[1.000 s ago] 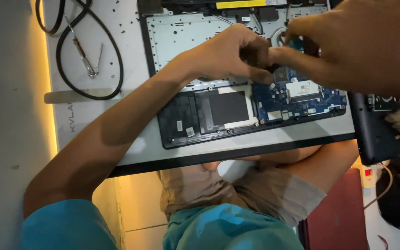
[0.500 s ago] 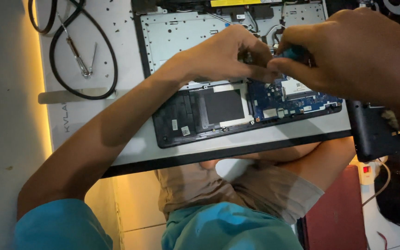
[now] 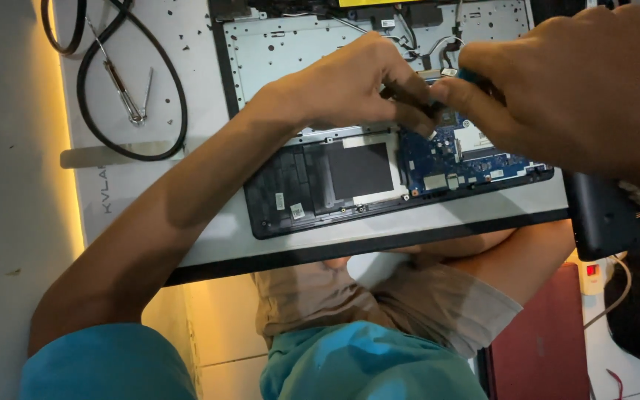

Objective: Removing a motherboard from a laptop by unscrewing it and disconnecting internal ribbon cables.

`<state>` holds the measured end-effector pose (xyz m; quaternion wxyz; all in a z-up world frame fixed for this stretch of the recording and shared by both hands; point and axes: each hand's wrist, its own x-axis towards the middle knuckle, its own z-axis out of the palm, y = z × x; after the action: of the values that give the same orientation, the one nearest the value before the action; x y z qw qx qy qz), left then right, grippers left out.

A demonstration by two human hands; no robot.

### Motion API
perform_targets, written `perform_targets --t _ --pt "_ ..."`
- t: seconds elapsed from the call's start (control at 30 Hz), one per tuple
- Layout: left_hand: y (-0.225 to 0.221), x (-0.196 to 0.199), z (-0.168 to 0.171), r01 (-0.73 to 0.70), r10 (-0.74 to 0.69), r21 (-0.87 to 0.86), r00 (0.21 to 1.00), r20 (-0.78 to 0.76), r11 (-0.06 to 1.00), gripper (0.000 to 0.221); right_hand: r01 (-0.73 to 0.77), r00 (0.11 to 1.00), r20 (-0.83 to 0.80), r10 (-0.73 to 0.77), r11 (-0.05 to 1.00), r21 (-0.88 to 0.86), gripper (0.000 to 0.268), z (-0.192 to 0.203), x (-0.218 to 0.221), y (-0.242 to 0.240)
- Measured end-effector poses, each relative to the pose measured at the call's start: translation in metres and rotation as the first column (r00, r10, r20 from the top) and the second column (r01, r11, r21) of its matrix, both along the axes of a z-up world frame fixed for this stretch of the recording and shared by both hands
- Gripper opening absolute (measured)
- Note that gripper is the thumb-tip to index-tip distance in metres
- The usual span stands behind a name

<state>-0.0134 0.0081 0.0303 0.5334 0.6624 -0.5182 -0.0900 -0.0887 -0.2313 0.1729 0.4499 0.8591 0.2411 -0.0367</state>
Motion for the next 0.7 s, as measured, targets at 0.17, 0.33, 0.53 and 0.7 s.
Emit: perform_targets --t 0.17,0.33,0.53,0.7 --pt "-0.005 0.0 -0.007 0.005 0.005 -0.112 0.996 0.091 0.994 0.012 0.084 0.993 -0.083 -0.081 0.996 0.034 0.067 0.003 -0.003 0.001" --pt "-0.006 -0.004 -0.011 -0.078 0.091 -0.112 0.989 0.114 0.991 0.015 0.132 0.984 -0.123 -0.127 0.991 0.036 0.067 0.005 0.0 0.007" --pt "-0.008 -0.01 -0.015 -0.13 0.146 -0.14 0.983 0.114 0.982 0.017 0.058 0.997 -0.061 -0.055 0.998 0.036 0.06 0.0 -0.003 0.002" --pt "-0.011 -0.011 -0.019 -0.166 0.193 -0.167 0.968 0.161 0.972 0.021 0.005 1.0 -0.016 -0.006 1.0 -0.008 0.062 0.001 -0.003 0.006"
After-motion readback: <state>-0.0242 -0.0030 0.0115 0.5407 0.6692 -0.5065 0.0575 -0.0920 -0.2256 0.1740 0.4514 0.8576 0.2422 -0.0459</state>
